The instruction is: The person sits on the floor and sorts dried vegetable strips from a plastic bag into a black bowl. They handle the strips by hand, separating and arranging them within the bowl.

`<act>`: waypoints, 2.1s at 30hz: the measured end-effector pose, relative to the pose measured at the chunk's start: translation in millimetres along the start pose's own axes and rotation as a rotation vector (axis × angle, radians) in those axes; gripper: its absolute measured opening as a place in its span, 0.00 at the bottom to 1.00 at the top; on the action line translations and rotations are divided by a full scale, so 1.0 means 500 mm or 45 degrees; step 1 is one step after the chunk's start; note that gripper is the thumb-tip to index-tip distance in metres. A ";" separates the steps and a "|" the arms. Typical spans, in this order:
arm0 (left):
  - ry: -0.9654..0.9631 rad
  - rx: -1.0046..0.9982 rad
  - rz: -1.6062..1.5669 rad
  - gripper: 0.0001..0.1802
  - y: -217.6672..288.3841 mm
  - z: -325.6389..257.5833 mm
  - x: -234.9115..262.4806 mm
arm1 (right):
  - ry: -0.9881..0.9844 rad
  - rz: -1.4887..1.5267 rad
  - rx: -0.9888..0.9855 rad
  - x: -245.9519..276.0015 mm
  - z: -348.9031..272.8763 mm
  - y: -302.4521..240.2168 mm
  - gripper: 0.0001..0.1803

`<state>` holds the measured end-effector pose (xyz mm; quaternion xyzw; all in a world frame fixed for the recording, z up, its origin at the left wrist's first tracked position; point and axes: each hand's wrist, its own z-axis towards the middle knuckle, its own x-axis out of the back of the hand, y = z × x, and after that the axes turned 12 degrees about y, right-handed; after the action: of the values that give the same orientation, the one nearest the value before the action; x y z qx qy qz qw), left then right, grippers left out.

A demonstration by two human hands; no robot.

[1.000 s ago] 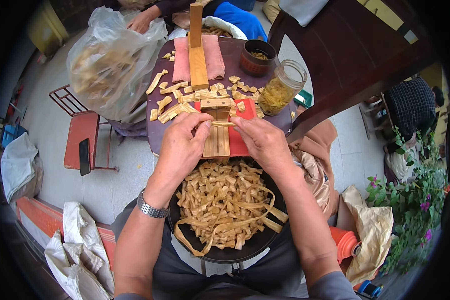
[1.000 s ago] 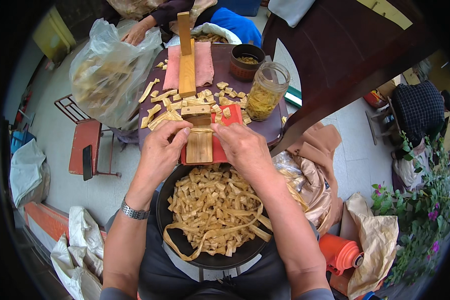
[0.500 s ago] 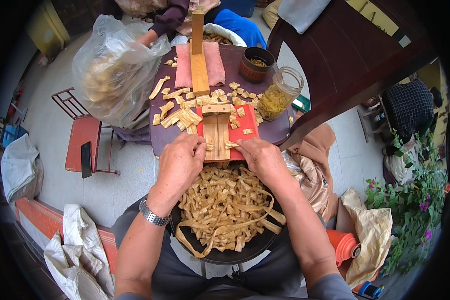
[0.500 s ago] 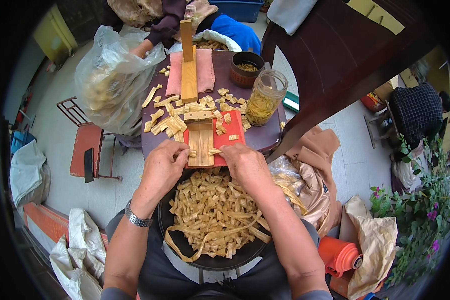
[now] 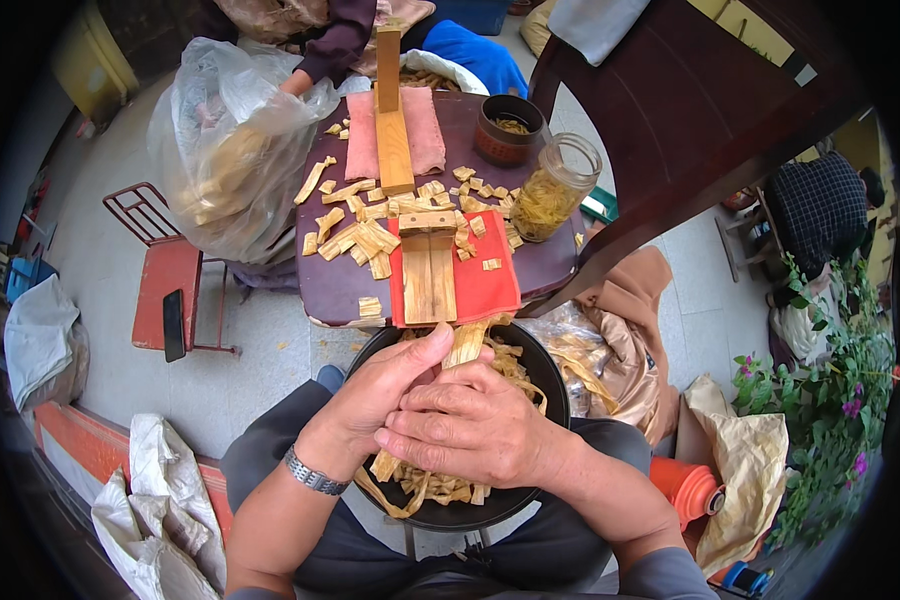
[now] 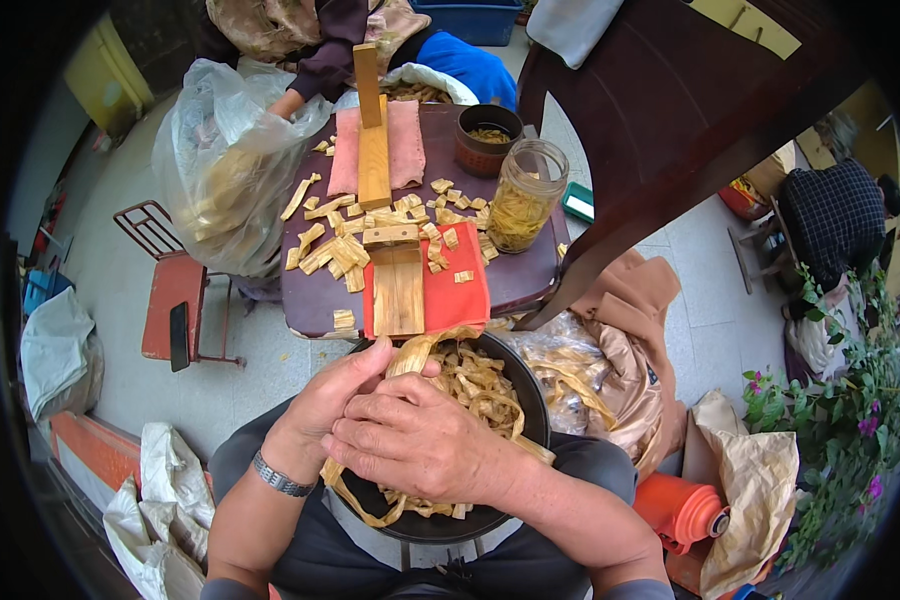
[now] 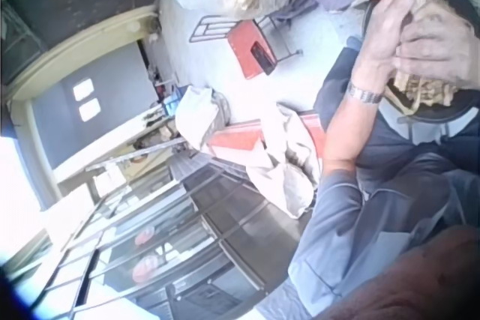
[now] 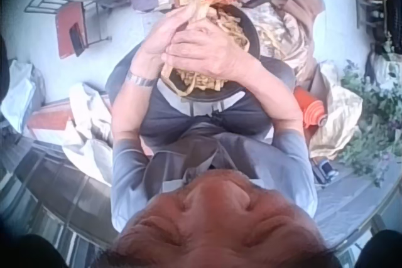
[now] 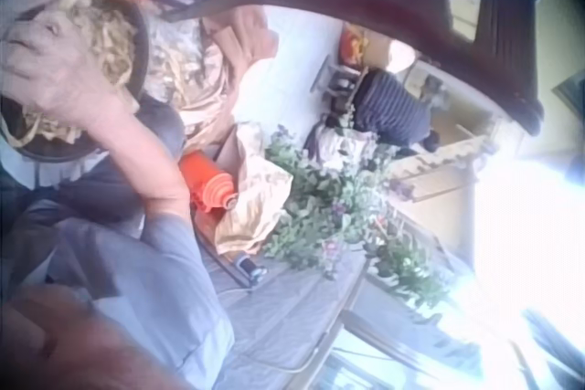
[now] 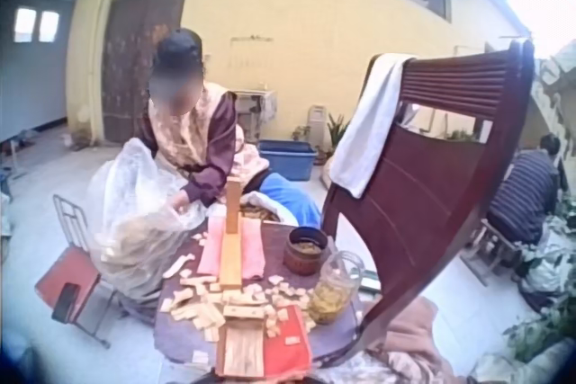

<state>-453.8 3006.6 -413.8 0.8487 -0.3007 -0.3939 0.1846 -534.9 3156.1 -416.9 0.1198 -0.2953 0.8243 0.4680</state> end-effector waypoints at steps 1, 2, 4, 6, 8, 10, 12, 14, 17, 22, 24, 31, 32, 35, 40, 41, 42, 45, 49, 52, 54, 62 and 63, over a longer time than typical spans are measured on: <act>-0.043 -0.051 0.073 0.21 0.000 0.005 0.005 | 0.003 0.028 0.009 -0.005 -0.004 0.000 0.19; -0.083 -0.104 0.146 0.20 0.002 0.007 0.018 | 0.007 0.059 0.020 -0.010 -0.007 -0.001 0.20; -0.152 -0.083 0.093 0.14 -0.007 0.020 0.038 | -0.015 0.101 -0.008 -0.009 -0.008 -0.001 0.20; -0.102 -0.089 0.143 0.14 -0.008 0.017 0.022 | 0.065 0.184 -0.078 -0.006 -0.014 0.009 0.19; -0.082 -0.141 0.197 0.14 -0.016 0.016 0.011 | 0.147 0.274 -0.219 0.003 -0.015 0.017 0.18; -0.092 -0.241 0.252 0.15 -0.031 0.013 0.009 | 0.230 0.374 -0.431 0.017 -0.011 0.024 0.18; -0.150 -0.279 0.620 0.18 -0.026 0.013 0.027 | 0.242 0.318 -0.550 0.020 -0.012 0.028 0.19; -0.135 -0.334 0.920 0.17 -0.010 -0.004 0.025 | 0.213 0.231 -0.673 0.019 -0.011 0.026 0.15; -0.146 -0.374 1.367 0.13 -0.004 0.002 0.037 | 0.165 -0.089 -0.518 0.021 -0.014 0.036 0.12; -0.137 -0.528 1.420 0.07 0.011 -0.016 0.035 | 0.111 -0.107 -0.722 0.009 -0.024 0.032 0.08; -0.070 -0.692 1.445 0.06 0.000 -0.007 0.054 | 0.036 -0.129 -0.808 0.010 -0.034 0.041 0.11; 0.203 -1.109 1.471 0.16 -0.024 0.000 0.055 | -0.144 0.378 -1.706 0.016 -0.097 0.079 0.19; 0.195 -1.157 1.443 0.18 -0.034 0.004 0.053 | -0.058 0.724 -1.900 0.014 -0.080 0.067 0.16; 0.087 -1.108 1.502 0.24 -0.046 0.007 0.058 | -0.086 1.141 -2.223 0.023 -0.085 0.072 0.14; 0.154 -1.126 1.515 0.16 -0.063 0.016 0.072 | -0.152 0.936 -2.289 0.030 -0.052 0.058 0.12; 0.180 -1.134 1.506 0.14 -0.059 0.015 0.066 | -0.235 0.935 -2.161 0.040 -0.068 0.069 0.13; 0.179 -0.965 1.437 0.13 -0.049 0.012 0.058 | -0.315 0.932 -2.031 0.046 -0.076 0.076 0.14; 0.139 -0.454 1.011 0.11 -0.024 0.005 0.039 | -0.025 0.542 -1.648 0.026 -0.075 0.071 0.14; -0.098 -0.156 0.103 0.10 -0.034 0.015 0.082 | -0.015 0.249 -1.309 0.027 -0.024 0.049 0.13; 0.039 -0.329 0.421 0.09 -0.025 0.011 0.083 | -0.081 0.338 -1.402 0.031 -0.033 0.064 0.14; 0.231 -0.489 0.740 0.09 -0.024 0.008 0.063 | -0.056 0.490 -1.489 0.021 -0.051 0.073 0.14; 0.254 -0.808 0.914 0.13 -0.053 0.000 0.038 | 0.056 0.997 -1.981 0.041 -0.052 0.076 0.17; 0.215 -0.783 0.894 0.13 -0.050 -0.005 0.032 | 0.046 0.940 -1.934 0.038 -0.053 0.074 0.17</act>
<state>-434.4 3014.8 -434.9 0.6308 -0.4227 -0.3081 0.5731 -574.1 3171.1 -442.8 -0.3447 -0.7819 0.5037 0.1267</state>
